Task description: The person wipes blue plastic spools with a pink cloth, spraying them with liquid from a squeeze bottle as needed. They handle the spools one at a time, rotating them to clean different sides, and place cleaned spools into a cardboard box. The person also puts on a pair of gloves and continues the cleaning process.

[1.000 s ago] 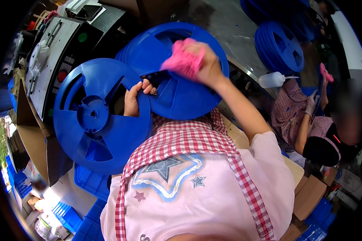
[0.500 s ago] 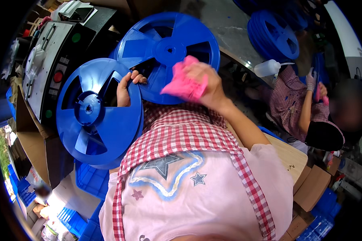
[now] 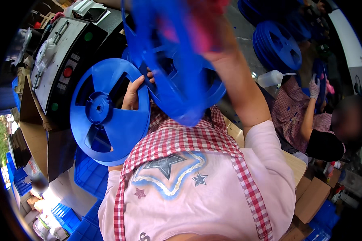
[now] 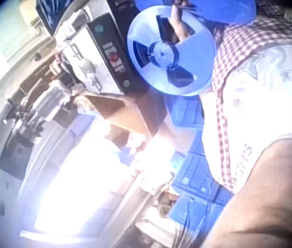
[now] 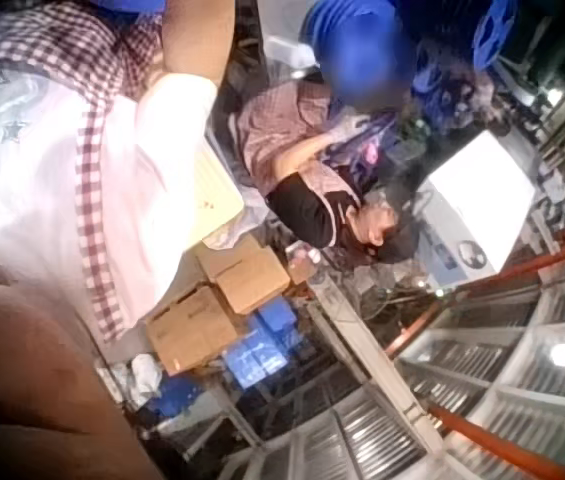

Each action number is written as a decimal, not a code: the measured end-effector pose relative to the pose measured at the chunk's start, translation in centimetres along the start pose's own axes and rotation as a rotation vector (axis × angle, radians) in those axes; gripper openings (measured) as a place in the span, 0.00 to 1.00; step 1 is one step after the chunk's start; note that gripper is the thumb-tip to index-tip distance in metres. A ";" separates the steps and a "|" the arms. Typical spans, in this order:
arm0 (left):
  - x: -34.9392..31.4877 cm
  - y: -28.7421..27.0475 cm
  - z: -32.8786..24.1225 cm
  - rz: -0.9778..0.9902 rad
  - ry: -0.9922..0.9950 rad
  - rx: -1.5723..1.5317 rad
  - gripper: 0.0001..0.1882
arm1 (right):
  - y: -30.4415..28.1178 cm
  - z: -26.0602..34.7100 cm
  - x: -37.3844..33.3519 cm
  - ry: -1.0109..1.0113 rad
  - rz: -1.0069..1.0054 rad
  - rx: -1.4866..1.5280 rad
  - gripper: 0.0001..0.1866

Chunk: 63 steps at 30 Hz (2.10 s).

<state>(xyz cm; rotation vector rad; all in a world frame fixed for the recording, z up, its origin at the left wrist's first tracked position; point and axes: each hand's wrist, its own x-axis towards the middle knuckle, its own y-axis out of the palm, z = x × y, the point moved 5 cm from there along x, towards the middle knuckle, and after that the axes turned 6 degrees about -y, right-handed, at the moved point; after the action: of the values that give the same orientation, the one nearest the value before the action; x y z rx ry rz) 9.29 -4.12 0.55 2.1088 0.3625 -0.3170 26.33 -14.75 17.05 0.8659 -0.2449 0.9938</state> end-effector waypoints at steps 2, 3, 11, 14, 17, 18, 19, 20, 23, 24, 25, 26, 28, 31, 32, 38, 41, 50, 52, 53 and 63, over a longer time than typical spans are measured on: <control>-0.6 -0.9 0.0 0.016 0.041 -0.121 0.15 | 5.2 -2.7 0.0 0.189 0.205 0.095 0.25; 0.0 -1.2 0.3 0.042 0.020 -0.132 0.15 | 4.3 -2.9 0.5 0.220 0.160 0.016 0.24; 0.9 -2.2 0.4 0.143 -0.067 -0.040 0.15 | 10.8 -8.1 -2.6 0.044 0.325 -0.151 0.18; 1.0 -2.6 -0.2 0.210 -0.101 0.013 0.15 | 6.2 -9.2 -3.5 0.134 0.237 -0.252 0.20; 1.0 -3.3 0.2 0.141 -0.065 -0.084 0.14 | -2.2 -10.5 -2.7 -0.125 0.084 -1.024 0.18; 0.8 -3.6 0.5 0.117 -0.044 -0.052 0.14 | -2.6 -11.8 -3.1 -0.179 0.192 -1.125 0.19; 0.8 -4.0 0.9 0.104 -0.035 -0.019 0.15 | -2.9 -12.7 -3.8 -0.230 0.292 -1.240 0.19; 0.8 -4.2 1.2 0.093 -0.027 0.015 0.16 | -3.4 -13.7 -4.4 -0.280 0.395 -1.353 0.19; 0.2 -3.6 2.2 0.088 0.001 0.040 0.18 | -14.1 -14.9 -2.0 -0.122 0.038 -1.576 0.14; 0.3 -3.5 2.2 0.108 0.021 0.044 0.18 | -18.3 -13.4 -1.0 0.108 -0.178 -1.632 0.11; 0.4 -3.6 2.2 0.116 0.025 0.041 0.19 | -19.8 -11.6 -0.8 0.190 -0.292 -1.650 0.10; 0.4 -3.7 2.1 0.126 0.028 0.038 0.19 | -20.6 -11.0 -1.8 0.325 -0.445 -1.640 0.11; 0.4 -2.9 2.0 0.064 0.031 0.030 0.19 | -15.6 -13.1 -5.4 -0.002 -0.087 -1.534 0.12; 0.7 -5.3 2.2 -0.058 0.003 0.060 0.16 | -4.3 -9.3 -9.5 -0.181 0.325 -1.351 0.15; 0.2 -5.3 1.9 -0.202 -0.004 0.112 0.15 | -4.4 -7.7 -10.4 -0.206 0.354 -1.360 0.17; 0.8 -5.2 2.8 0.040 -0.015 -0.025 0.07 | -19.8 -1.2 -13.2 0.416 -0.582 -1.751 0.07; 1.2 -4.4 2.9 0.062 0.008 -0.046 0.12 | -9.2 -4.6 -16.3 -0.119 -0.056 -1.525 0.13; 1.3 -3.4 2.9 0.057 0.070 -0.130 0.14 | -18.4 0.1 -16.6 0.184 -0.392 -1.767 0.07; 1.4 -2.7 2.9 0.009 0.113 -0.136 0.15 | -7.9 -2.7 -15.2 -0.098 -0.240 -1.514 0.13; 1.7 -3.6 2.9 -0.023 0.089 -0.066 0.15 | -3.5 -4.3 -15.1 -0.089 0.014 -1.384 0.15; 1.1 -4.4 2.8 -0.007 0.051 -0.097 0.16 | -13.8 -0.4 -21.7 -0.078 -0.307 -1.613 0.19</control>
<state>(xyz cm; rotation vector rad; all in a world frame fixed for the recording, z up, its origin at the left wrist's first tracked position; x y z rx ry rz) 8.37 -4.05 -4.69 2.0238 0.4080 -0.2450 25.55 -31.68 -2.33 -0.5385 -0.7926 0.2311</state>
